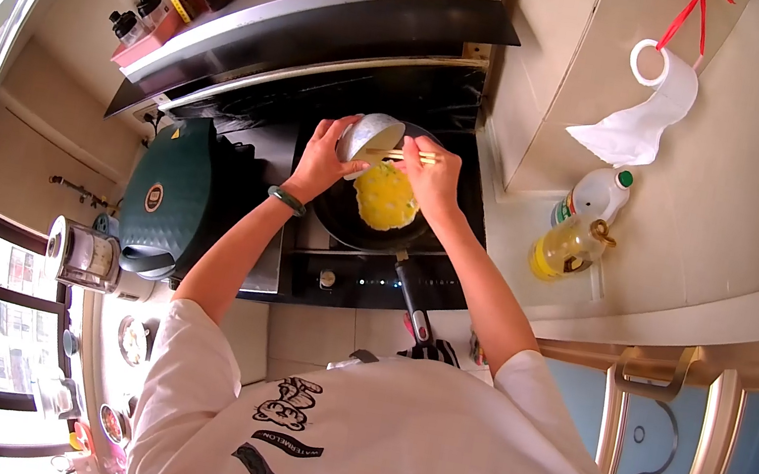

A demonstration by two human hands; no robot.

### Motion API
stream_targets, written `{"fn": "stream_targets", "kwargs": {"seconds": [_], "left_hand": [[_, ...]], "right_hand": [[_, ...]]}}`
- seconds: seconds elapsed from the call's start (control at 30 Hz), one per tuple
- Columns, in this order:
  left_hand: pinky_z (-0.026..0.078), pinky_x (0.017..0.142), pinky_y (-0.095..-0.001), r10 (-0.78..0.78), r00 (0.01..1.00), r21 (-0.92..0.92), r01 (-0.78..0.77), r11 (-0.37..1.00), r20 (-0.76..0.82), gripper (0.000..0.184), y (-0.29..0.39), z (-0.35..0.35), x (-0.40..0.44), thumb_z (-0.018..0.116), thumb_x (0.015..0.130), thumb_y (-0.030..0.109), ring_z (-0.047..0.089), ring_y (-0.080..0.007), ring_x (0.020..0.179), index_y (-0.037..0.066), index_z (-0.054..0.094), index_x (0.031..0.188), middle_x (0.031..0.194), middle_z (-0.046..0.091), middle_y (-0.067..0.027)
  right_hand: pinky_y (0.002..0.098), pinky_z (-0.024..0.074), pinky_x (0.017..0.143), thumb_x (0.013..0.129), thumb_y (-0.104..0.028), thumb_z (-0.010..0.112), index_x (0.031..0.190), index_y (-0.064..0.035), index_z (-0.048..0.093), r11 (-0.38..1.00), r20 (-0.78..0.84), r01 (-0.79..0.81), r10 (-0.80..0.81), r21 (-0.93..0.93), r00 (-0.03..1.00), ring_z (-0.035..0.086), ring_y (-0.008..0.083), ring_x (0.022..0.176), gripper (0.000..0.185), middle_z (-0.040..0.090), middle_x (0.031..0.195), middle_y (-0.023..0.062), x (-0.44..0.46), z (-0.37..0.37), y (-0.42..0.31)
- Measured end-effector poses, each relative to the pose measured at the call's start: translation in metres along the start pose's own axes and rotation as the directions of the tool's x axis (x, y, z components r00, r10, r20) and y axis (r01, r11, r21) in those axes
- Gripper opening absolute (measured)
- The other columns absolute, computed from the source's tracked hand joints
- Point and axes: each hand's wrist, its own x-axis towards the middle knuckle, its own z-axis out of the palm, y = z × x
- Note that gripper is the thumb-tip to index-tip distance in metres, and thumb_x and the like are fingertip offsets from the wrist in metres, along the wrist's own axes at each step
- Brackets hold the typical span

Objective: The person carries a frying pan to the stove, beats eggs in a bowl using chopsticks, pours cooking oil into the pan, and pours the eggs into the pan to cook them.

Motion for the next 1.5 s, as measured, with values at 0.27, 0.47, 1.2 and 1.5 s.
{"fn": "stream_targets", "kwargs": {"seconds": [0.27,0.47,1.2,1.5], "left_hand": [[0.047,0.091,-0.0386,-0.028,0.993,-0.032,0.032,0.999,0.111,0.077,-0.012,-0.018,0.005,0.082,0.068,0.033,0.055,-0.0295,0.107,0.008,0.045,0.132,0.116,0.054,-0.0129],[0.047,0.09,-0.037,0.048,0.999,-0.298,-0.047,0.954,-0.006,0.077,-0.028,-0.017,0.011,0.081,0.068,0.038,0.057,-0.0285,0.099,0.004,0.047,0.128,0.11,0.056,-0.0149],[0.049,0.089,-0.0387,0.107,0.986,-0.024,-0.105,0.994,0.129,0.08,-0.012,-0.012,0.01,0.086,0.061,0.027,0.052,-0.0335,0.105,0.014,0.047,0.131,0.116,0.048,-0.0127],[0.051,0.087,-0.0371,-0.005,0.991,-0.078,0.016,0.997,0.134,0.079,-0.009,-0.025,0.002,0.085,0.063,0.026,0.052,-0.0307,0.107,0.014,0.046,0.131,0.117,0.049,-0.0111]], "right_hand": [[0.0241,0.0563,0.067,0.091,-0.007,0.059,0.091,0.006,0.065,0.986,0.044,0.009,-0.016,0.165,0.999,0.069,0.0165,0.077,0.014,0.068,0.078,0.0096,0.025,-0.06,0.011],[0.0269,0.0573,0.07,0.096,-0.017,0.053,0.094,0.0077,0.062,0.949,0.038,-0.176,0.172,0.262,0.984,0.069,0.0221,0.079,0.026,0.067,0.087,0.0136,0.006,-0.079,0.056],[0.0218,0.0546,0.06,0.088,-0.005,0.063,0.088,0.0061,0.066,0.956,0.255,0.239,-0.192,-0.171,0.948,0.069,0.0152,0.072,0.011,0.067,0.076,0.0071,0.017,-0.035,0.006],[0.0238,0.0565,0.065,0.091,-0.008,0.06,0.092,0.0085,0.065,0.979,0.126,-0.118,0.097,0.169,0.987,0.07,0.017,0.075,0.017,0.068,0.08,0.0098,0.015,-0.042,0.026]]}}
